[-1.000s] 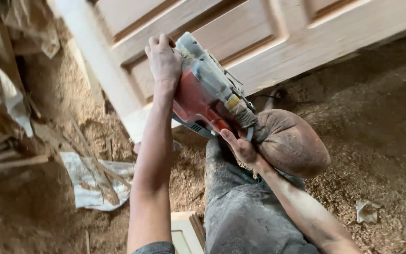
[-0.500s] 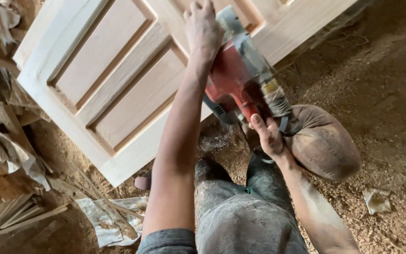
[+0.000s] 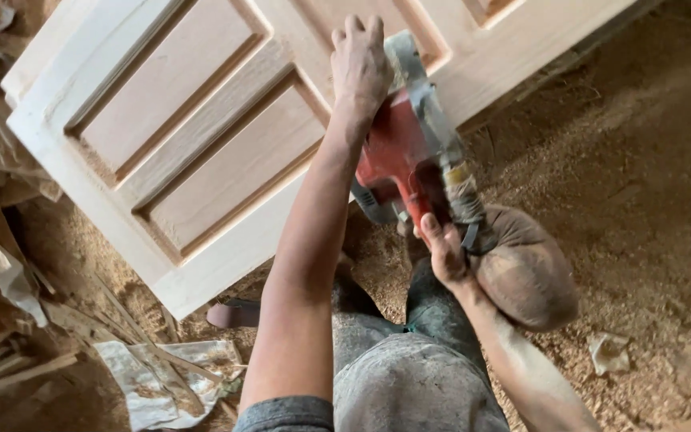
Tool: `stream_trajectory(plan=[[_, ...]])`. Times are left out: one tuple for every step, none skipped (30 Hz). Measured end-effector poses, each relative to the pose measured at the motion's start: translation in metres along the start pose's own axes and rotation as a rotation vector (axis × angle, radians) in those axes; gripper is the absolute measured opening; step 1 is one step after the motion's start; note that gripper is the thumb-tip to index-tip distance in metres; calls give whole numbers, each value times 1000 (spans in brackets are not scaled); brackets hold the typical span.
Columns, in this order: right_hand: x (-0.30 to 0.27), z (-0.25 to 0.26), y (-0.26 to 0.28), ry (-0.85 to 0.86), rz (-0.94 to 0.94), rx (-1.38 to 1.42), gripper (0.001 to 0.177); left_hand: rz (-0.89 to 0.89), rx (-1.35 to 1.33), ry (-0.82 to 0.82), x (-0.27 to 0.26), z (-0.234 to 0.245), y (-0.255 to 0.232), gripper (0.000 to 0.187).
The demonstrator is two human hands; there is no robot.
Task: Sanding a wooden door using hand sandpaper for details and a belt sander for flat surfaces.
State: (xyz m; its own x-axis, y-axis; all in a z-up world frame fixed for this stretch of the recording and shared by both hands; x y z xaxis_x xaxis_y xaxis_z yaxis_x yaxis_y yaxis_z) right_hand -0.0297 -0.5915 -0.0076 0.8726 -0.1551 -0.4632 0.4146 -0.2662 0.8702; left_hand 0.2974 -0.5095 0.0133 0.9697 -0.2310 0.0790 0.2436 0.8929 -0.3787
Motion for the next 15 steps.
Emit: stream_trajectory(plan=[[-6,-7,-17,-9,-56,10,56,15,16,7,-11,6,14,26],[-16,-15,-35,-14,-120,17,57,38,34,20,-25,12,31,22],[-24,-27,-41,10,-124,3,57,63,36,8,-37,22,48,22],[-31,-38,-50,15,-154,-34,60,91,60,30,-50,31,67,24],[-39,-49,-60,20,-184,-71,63,119,84,52,-64,39,86,25],[-45,-61,-67,49,-185,-88,63,150,86,37,-78,52,106,25],[-51,-71,-78,54,-222,-124,64,194,62,49,-94,61,127,21],[-59,-82,-90,59,-258,-161,65,239,37,59,-111,72,150,17],[-66,-100,-90,89,-259,-179,65,270,39,43,-131,84,172,17],[-74,-121,-88,153,-239,-193,68,306,9,25,-149,95,195,16],[-82,-142,-87,217,-220,-206,72,342,-21,6,-169,106,216,16],[-90,-156,-98,243,-221,-219,72,367,-18,-9,-189,112,241,16],[-97,-171,-107,281,-214,-197,68,393,-21,-71,-210,122,266,16],[-106,-186,-118,322,-213,-174,64,425,-21,-133,-235,133,290,16],[-115,-191,-143,353,-220,-187,64,455,-14,-145,-256,127,321,16]])
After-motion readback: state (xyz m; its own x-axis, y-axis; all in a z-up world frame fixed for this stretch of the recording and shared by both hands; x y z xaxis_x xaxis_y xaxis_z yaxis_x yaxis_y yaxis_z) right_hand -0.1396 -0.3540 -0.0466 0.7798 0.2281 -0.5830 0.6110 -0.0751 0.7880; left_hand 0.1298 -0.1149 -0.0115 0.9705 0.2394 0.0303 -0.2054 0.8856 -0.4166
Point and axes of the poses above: each hand's wrist, its own x-axis towards the middle knuckle, its own z-axis out of the back of the hand, y = z × x, the point moved 9 cm from there along x, towards the middle knuckle, and after that the axes turned 3 degrees about -y, right-handed, at the moved point
